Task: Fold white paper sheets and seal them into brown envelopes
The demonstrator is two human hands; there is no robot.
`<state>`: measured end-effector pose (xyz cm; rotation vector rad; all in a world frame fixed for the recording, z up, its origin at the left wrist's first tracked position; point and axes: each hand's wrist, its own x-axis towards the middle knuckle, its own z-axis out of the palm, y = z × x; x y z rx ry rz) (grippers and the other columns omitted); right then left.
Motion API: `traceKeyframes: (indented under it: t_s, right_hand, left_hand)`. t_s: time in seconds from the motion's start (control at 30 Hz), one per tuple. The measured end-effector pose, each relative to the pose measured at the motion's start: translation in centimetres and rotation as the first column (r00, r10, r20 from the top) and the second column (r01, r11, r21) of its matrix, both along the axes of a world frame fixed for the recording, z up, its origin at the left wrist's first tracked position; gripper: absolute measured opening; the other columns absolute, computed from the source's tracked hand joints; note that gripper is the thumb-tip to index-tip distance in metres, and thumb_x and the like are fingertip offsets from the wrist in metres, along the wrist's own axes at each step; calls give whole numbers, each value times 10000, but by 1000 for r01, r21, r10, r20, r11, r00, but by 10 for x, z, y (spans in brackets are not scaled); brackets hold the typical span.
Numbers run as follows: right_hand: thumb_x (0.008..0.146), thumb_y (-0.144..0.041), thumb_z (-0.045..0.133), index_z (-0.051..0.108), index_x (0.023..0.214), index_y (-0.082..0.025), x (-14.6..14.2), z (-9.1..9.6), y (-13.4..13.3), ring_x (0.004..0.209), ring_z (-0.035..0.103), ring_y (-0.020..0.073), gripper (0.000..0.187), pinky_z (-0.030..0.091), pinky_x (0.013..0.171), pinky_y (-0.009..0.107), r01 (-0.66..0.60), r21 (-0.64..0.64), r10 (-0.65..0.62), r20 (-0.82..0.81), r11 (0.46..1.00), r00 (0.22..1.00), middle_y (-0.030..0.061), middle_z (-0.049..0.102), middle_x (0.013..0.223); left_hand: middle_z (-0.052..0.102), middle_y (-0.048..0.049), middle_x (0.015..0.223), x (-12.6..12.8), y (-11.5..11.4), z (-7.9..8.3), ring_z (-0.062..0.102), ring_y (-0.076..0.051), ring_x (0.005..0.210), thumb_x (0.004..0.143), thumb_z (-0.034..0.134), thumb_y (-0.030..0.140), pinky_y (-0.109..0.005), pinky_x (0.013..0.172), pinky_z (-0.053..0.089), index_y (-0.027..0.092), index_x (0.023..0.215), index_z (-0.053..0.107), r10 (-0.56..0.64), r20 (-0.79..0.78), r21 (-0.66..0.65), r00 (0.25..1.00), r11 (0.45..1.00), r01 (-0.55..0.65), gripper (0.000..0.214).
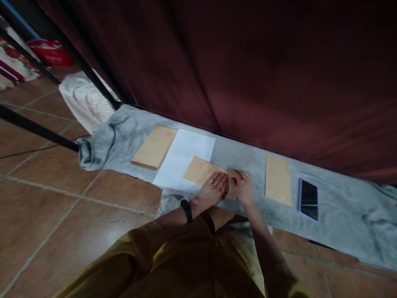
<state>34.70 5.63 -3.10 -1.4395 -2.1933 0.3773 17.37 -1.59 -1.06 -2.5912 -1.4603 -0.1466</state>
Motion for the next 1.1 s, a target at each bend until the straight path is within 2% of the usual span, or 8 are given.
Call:
traceKeyframes:
  t_s: [0.23, 0.37, 0.57, 0.67, 0.8, 0.93, 1.1]
  right_hand:
    - [901, -270, 503, 707, 1140, -185, 3, 1, 11, 1052, 601, 269, 326, 503, 971, 441, 49, -35, -50, -38, 998, 998, 135, 655, 1096]
    - [887, -297, 508, 717, 1023, -187, 8, 1, 15, 930, 635, 229, 272, 529, 906, 384, 73, -99, -84, -120, 992, 989, 120, 652, 1043]
    - [848, -377, 542, 673, 880, -224, 23, -3, 16, 800, 661, 241, 204, 523, 772, 391, 27, -228, -92, -282, 973, 955, 63, 705, 847]
    - [815, -447, 620, 650, 815, -244, 33, -8, 10, 749, 655, 235, 206, 514, 727, 383, 18, -335, -167, -421, 942, 891, 30, 704, 776]
    - [705, -532, 738, 632, 745, -240, 43, -14, -3, 691, 613, 201, 313, 501, 663, 339, 9, -489, -335, -584, 872, 740, -4, 676, 704]
    - [692, -566, 753, 638, 745, -227, 50, -16, -23, 649, 601, 182, 362, 505, 630, 321, 56, -514, -418, -625, 856, 659, -2, 667, 690]
    - [715, -557, 746, 632, 787, -209, 49, -17, -46, 640, 618, 166, 373, 515, 627, 307, 111, -540, -506, -670, 834, 543, -5, 667, 708]
  left_hand:
    - [547, -172, 1491, 3, -1, -3, 464, -267, 1433, 983, 443, 140, -486, 1263, 276, 75, 1340, 593, -60, -1, 49, 998, 997, 60, 393]
    - [573, -155, 1470, 4, -2, -1, 497, -264, 1407, 984, 465, 137, -495, 1259, 282, 91, 1345, 591, -84, -1, 65, 996, 994, 84, 385]
    - [544, -141, 1502, 2, -3, 4, 476, -278, 1423, 1002, 459, 164, -565, 1247, 268, 151, 1324, 597, -70, 19, 10, 997, 997, 70, 350]
    - [500, -126, 1542, -1, -3, 8, 408, -273, 1470, 1002, 451, 159, -584, 1252, 241, 180, 1355, 559, -58, 53, -39, 997, 997, 60, 369]
    - [465, -120, 1570, -5, -4, 14, 330, -272, 1511, 991, 454, 157, -601, 1258, 208, 207, 1415, 497, -79, 105, -70, 991, 994, 87, 429]
    - [440, -143, 1581, -9, -2, 15, 293, -309, 1523, 958, 450, 108, -640, 1245, 204, 189, 1451, 462, -85, 138, -73, 987, 993, 95, 500]
    - [419, -122, 1598, -11, 4, 11, 305, -293, 1521, 938, 422, 62, -663, 1232, 199, 220, 1444, 467, -47, 190, -75, 981, 995, 62, 531]
